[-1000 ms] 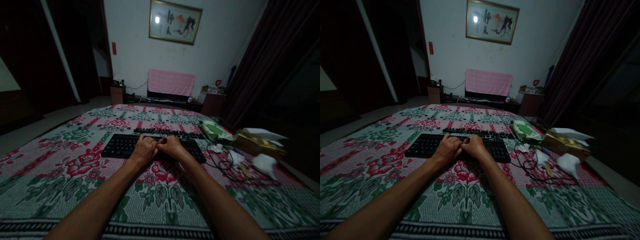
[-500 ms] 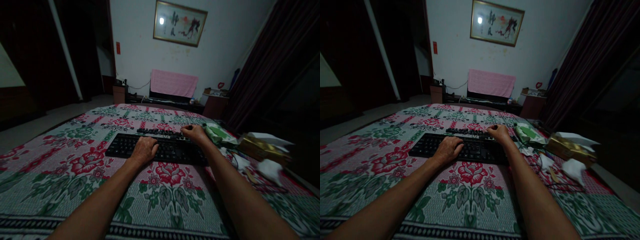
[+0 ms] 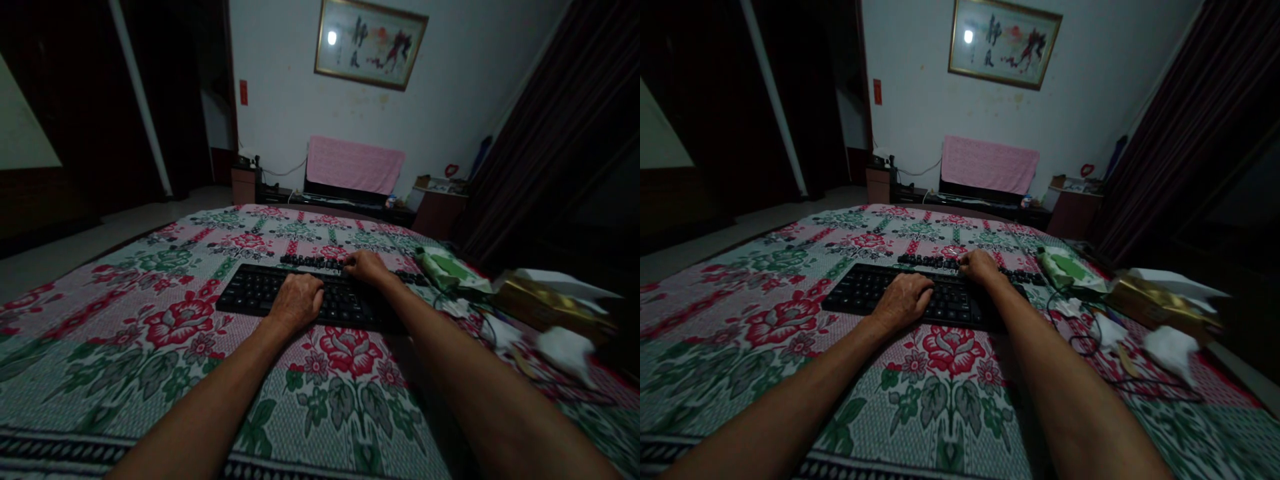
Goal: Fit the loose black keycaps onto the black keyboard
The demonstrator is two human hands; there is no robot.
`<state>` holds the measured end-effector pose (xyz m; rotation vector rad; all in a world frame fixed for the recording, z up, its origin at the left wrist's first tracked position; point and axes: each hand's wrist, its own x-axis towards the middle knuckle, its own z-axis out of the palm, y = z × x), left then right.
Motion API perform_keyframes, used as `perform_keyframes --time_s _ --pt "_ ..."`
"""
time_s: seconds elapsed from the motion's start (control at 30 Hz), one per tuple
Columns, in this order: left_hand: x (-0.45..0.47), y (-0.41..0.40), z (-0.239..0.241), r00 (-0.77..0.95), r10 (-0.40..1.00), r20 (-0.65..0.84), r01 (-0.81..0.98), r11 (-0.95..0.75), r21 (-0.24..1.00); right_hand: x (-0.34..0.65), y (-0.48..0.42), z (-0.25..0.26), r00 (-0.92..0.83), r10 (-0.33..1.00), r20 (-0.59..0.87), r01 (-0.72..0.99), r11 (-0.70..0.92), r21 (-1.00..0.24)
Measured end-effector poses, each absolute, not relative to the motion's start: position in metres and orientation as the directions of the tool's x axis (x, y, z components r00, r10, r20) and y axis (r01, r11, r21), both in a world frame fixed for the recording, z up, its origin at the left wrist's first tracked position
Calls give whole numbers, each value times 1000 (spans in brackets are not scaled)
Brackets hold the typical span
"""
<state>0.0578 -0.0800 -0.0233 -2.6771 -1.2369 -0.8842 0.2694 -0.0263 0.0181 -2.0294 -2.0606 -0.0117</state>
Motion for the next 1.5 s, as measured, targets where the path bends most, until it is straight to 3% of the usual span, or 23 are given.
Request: perform_keyframes --time_s 0.37,0.53,0.7,0.8,0.87,0.93,1.1,1.17,1.33,1.5 --pt "59 -79 -25 511 686 518 718 -672 182 266 -21 10 -13 989 145 995 28 -101" --pt "59 -79 -25 514 681 521 712 -678 182 267 -24 10 19 985 173 991 5 -134" --pt "58 -79 -24 514 680 524 710 -679 185 268 -40 29 129 893 432 965 -12 -263" --pt "59 -79 -24 514 685 516 713 -676 187 268 -56 46 222 831 510 890 41 -454" --pt "58 -79 -23 516 687 511 714 -675 186 268 -68 54 259 830 495 807 96 -583" --pt "58 -79 -23 514 687 514 716 -673 185 268 -79 59 261 830 492 763 135 -632" --pt "55 -76 -22 469 704 533 748 -637 184 266 -96 55 159 835 527 858 147 -492" --pt "54 -75 -21 443 722 532 773 -608 181 264 -96 50 133 857 498 855 156 -495" --pt "52 -73 -22 442 740 508 790 -589 170 259 -92 40 186 902 390 705 154 -692" --pt "52 -73 -24 438 737 515 790 -589 172 251 -97 35 20 956 293 557 232 -797"
